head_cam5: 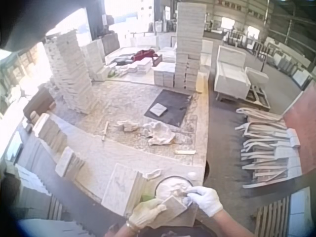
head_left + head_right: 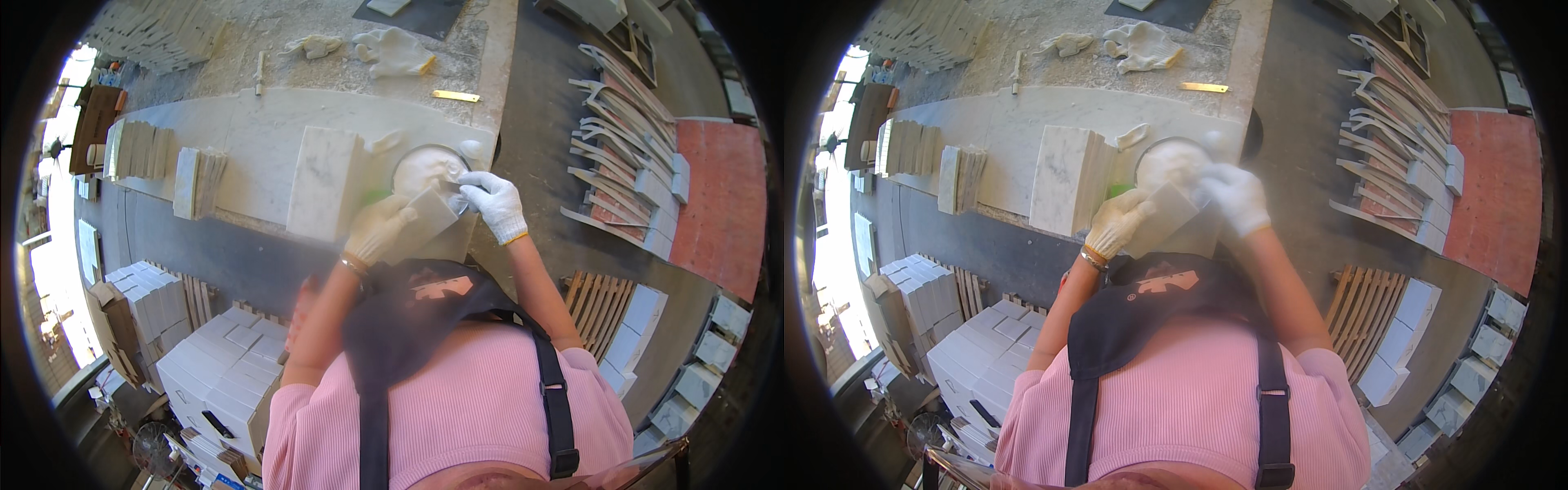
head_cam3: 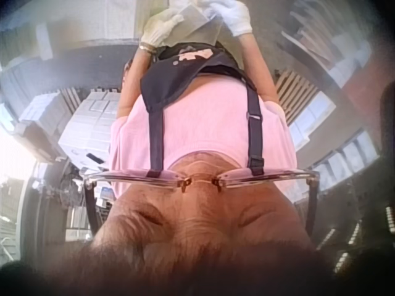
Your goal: The person scoops white paste from a container with a small metal tool and spreads it onto a rectangular tile. They then use a green sponge to smooth the paste across the tile surface. The person repeats this process on multiple tiles, applying and smoothing the paste.
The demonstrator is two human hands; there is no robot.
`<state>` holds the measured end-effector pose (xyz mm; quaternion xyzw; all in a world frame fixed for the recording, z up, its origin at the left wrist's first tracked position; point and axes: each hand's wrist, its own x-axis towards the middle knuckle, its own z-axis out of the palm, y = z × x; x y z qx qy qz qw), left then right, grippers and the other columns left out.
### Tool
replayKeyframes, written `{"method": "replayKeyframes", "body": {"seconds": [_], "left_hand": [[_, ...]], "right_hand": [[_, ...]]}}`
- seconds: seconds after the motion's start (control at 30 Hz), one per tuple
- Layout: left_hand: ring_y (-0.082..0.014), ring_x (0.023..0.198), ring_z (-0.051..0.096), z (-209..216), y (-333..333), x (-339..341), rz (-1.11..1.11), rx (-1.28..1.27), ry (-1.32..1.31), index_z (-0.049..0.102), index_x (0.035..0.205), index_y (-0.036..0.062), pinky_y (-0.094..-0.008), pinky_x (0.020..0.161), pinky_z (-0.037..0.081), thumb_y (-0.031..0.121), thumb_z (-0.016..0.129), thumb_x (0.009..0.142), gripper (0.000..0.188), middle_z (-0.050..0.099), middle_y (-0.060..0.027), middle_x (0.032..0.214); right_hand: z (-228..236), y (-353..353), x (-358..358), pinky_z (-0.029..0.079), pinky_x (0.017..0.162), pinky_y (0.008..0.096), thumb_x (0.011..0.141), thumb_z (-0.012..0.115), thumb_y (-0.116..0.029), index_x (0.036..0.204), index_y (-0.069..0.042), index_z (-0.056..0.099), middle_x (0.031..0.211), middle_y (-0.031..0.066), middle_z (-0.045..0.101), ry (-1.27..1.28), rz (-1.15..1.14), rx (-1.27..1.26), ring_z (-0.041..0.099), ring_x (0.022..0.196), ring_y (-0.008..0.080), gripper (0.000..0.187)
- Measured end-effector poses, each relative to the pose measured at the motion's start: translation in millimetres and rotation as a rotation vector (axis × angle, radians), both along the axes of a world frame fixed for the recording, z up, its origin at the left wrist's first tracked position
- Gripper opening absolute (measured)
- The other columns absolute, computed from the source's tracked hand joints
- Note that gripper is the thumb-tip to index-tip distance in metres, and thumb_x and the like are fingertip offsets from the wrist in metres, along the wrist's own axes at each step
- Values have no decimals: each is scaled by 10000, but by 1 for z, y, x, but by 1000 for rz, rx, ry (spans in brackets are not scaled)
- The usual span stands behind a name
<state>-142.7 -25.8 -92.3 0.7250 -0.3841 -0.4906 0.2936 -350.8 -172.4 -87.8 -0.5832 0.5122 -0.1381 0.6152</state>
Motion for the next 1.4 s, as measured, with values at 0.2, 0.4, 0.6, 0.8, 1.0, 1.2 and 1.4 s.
{"method": "replayKeyframes", "body": {"seconds": [0.2,0.4,0.6,0.8,1.0,1.2,1.4], "left_hand": [[-291,1042,701,3,-3,2,-21,-9,18,735,1187,52,-384,932,512,343,639,969,376,751,-154,1115],[-290,1048,701,7,-4,1,-22,23,20,735,1193,59,-384,937,512,350,632,969,381,751,-157,1123],[-294,1039,705,2,-3,1,-16,14,14,734,1202,66,-390,925,517,364,634,965,394,755,-161,1110],[-286,1030,706,2,-2,3,-20,1,21,734,1200,63,-389,918,519,361,631,969,390,756,-160,1104],[-267,1009,703,4,-3,2,0,-21,37,736,1191,64,-378,910,517,350,635,975,372,756,-150,1079],[-265,991,703,7,-3,2,-7,-7,10,737,1184,65,-377,902,519,345,639,978,360,758,-143,1062],[-272,990,704,3,-3,3,-15,1,17,736,1185,62,-375,899,520,349,642,976,367,756,-148,1064]], "right_hand": [[23,1,-3,489,630,234,955,734,-85,1179,-6,762,916,13,750,-151,-79,48,595,681,57,239],[30,8,-2,536,716,243,948,742,-54,1158,-3,772,962,30,775,-78,10,-240,665,781,84,218],[34,12,-3,580,842,299,909,776,-52,1116,-29,794,1051,108,794,-34,118,-548,748,930,166,209],[33,7,-4,575,763,282,924,759,-50,1123,-29,791,990,80,791,-35,99,-654,731,842,145,203],[29,11,-7,439,579,197,955,747,-121,1171,-48,769,901,-9,745,-122,-20,-57,592,658,26,230],[18,14,-9,436,576,201,950,741,-118,1162,-40,766,894,-8,745,-142,-58,40,584,649,31,227],[22,16,-15,451,591,212,947,734,-106,1155,-19,763,898,4,741,-69,-40,-53,580,665,37,227]]}}
